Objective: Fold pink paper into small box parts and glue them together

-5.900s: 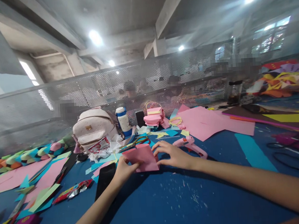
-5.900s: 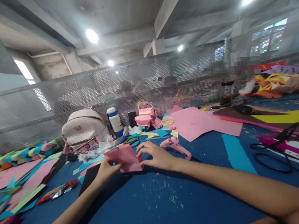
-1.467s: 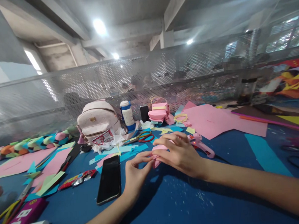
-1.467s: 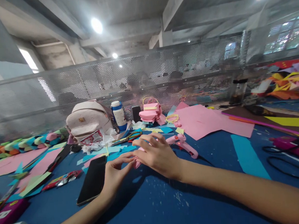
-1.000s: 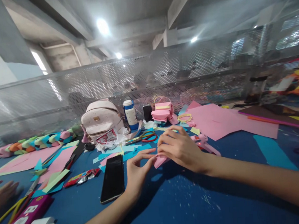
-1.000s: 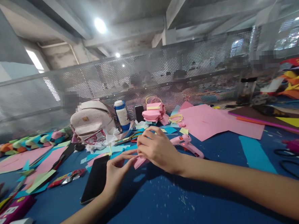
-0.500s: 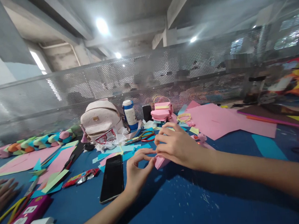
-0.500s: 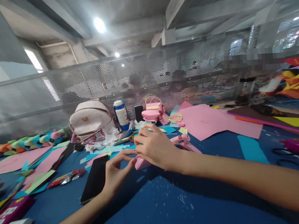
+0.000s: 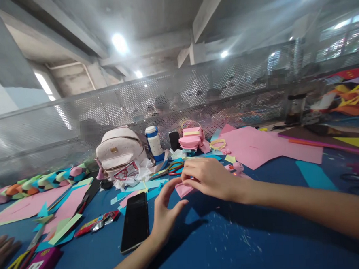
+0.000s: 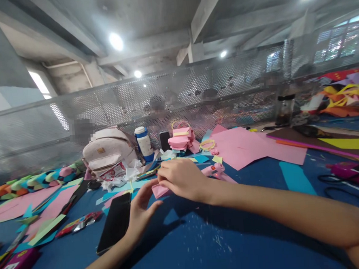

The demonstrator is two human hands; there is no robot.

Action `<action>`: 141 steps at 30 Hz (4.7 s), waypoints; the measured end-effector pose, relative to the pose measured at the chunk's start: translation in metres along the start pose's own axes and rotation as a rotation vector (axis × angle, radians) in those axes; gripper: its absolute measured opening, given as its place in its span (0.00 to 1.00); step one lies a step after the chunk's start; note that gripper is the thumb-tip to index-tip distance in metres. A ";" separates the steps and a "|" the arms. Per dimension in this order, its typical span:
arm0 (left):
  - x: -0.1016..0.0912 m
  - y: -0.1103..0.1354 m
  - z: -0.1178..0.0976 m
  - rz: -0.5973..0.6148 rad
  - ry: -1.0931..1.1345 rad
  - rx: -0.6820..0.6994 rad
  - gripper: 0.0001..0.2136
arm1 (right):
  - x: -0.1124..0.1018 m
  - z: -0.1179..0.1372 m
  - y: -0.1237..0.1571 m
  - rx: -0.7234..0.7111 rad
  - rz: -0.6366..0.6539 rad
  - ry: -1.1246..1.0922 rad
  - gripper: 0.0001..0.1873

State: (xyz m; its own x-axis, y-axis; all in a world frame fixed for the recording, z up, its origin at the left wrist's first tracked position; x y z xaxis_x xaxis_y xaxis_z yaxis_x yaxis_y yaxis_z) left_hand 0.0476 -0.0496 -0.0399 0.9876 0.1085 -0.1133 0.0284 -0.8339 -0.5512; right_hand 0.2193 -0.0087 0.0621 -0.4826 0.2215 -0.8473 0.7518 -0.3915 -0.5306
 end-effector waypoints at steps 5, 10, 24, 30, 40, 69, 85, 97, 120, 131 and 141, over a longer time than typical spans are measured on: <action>-0.002 0.002 -0.001 0.059 -0.108 0.046 0.15 | -0.001 -0.005 0.012 0.046 0.025 -0.131 0.04; -0.003 0.004 0.001 0.099 -0.174 0.054 0.16 | 0.000 -0.011 0.024 0.022 0.038 -0.210 0.02; -0.002 0.011 0.004 0.117 -0.140 0.139 0.17 | 0.004 -0.017 0.036 0.029 0.116 -0.324 0.08; -0.003 0.012 0.003 0.138 -0.161 0.224 0.17 | 0.008 -0.011 0.038 0.005 0.100 -0.312 0.09; -0.003 0.011 -0.007 0.103 -0.334 0.390 0.13 | 0.015 -0.011 0.041 0.001 0.008 -0.284 0.06; -0.004 0.008 0.006 0.116 -0.163 0.118 0.14 | -0.002 -0.044 0.033 -0.369 0.204 -0.109 0.24; 0.005 0.013 -0.006 0.150 0.018 0.106 0.09 | 0.017 -0.031 0.041 -0.346 -0.201 -0.132 0.12; 0.011 0.012 -0.011 0.243 0.168 0.054 0.09 | 0.027 -0.023 0.043 -0.425 -0.140 -0.352 0.16; 0.003 0.004 -0.027 0.303 -0.039 0.273 0.06 | 0.024 -0.024 0.044 -0.407 -0.161 -0.354 0.13; 0.007 0.006 -0.028 0.300 0.037 0.167 0.04 | 0.026 -0.020 0.044 -0.422 -0.171 -0.383 0.18; 0.010 0.008 -0.023 0.318 0.060 0.139 0.09 | 0.031 -0.017 0.045 -0.459 -0.215 -0.472 0.18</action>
State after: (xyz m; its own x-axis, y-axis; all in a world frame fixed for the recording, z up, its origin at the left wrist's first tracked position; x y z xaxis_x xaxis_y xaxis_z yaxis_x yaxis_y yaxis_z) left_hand 0.0614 -0.0676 -0.0260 0.9513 -0.1802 -0.2502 -0.2988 -0.7391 -0.6037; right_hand 0.2459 -0.0038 0.0122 -0.7080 -0.2012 -0.6769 0.6812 0.0582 -0.7298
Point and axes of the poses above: each hand's wrist, its own y-axis away from the middle knuckle, its own x-axis out of the palm, z = x × y, the point moved 1 cm from there along -y, towards the middle knuckle, and after that the axes turned 1 degree about z, right-handed, at the moved point
